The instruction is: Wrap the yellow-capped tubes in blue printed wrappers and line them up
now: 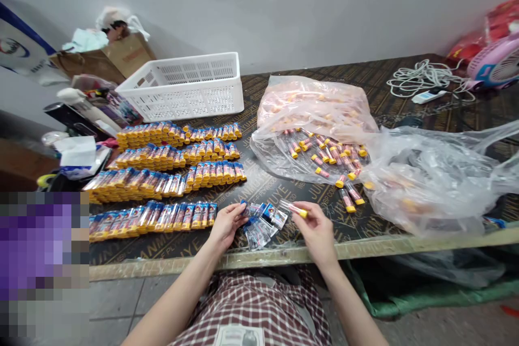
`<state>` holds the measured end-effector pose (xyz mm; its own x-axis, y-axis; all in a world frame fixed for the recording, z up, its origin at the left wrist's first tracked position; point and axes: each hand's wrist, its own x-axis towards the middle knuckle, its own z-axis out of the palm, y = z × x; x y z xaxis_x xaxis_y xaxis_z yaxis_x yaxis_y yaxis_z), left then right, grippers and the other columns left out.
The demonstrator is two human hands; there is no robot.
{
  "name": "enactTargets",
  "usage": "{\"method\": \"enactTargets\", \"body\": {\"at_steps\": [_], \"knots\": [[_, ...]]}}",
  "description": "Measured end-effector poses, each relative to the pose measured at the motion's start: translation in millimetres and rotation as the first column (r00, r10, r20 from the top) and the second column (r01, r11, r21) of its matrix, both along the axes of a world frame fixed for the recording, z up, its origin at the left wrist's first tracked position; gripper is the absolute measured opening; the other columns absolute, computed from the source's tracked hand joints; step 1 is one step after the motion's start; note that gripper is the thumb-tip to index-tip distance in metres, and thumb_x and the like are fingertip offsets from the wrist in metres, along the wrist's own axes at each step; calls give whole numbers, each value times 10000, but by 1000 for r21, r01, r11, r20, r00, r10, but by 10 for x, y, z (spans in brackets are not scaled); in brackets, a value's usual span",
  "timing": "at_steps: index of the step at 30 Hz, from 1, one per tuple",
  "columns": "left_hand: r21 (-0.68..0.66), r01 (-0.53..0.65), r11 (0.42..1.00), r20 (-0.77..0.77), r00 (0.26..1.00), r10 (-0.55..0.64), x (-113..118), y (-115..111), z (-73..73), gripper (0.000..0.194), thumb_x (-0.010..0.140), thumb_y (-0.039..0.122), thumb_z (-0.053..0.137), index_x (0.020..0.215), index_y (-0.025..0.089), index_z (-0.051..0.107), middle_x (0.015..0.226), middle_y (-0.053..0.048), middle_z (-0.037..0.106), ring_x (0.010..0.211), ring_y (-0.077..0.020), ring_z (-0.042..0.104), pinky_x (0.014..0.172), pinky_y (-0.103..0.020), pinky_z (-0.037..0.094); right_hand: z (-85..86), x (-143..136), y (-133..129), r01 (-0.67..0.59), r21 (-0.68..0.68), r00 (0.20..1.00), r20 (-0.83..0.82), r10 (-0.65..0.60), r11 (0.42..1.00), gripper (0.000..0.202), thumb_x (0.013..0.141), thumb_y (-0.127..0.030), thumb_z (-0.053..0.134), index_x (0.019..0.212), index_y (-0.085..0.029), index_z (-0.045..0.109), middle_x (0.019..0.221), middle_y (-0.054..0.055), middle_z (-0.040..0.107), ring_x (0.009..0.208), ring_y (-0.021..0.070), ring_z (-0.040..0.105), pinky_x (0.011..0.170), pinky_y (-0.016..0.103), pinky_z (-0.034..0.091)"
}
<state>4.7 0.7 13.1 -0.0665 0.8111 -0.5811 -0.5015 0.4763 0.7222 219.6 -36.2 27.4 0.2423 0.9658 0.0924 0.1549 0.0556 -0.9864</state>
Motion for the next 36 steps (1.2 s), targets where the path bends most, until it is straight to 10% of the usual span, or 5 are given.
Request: {"method": "enactTargets", "body": {"at_steps": [10, 19, 36], "knots": [[-53, -155, 986, 55, 986, 158, -6, -10, 134, 346, 447, 318, 860, 569, 120, 604, 525, 17, 612, 447, -73, 545, 464, -189, 480, 68, -455, -203, -112, 302, 945, 326, 7, 947, 289, 841, -146, 565, 1104, -242, 636, 1021, 64, 610, 915, 181, 592, 729, 299, 524], [35, -150, 988, 2, 989, 150, 54, -71, 109, 436, 452, 456, 823, 613, 123, 593, 534, 39, 580, 493, -66, 527, 533, -203, 476, 58, -558, -254, -239, 268, 928, 347, 138, 933, 344, 847, -148, 537, 1149, -285, 626, 1054, 68, 607, 942, 204, 601, 737, 312, 542], [133, 421, 897, -12, 906, -423, 17, -275, 334, 362, 548, 327, 819, 787, 92, 680, 686, -36, 664, 572, -94, 582, 563, -202, 450, -4, -516, -90, -576, 182, 780, 416, 468, 797, 840, 618, -78, 516, 1402, -255, 272, 1435, 93, 318, 1318, 288, 325, 1041, 469, 373]]}}
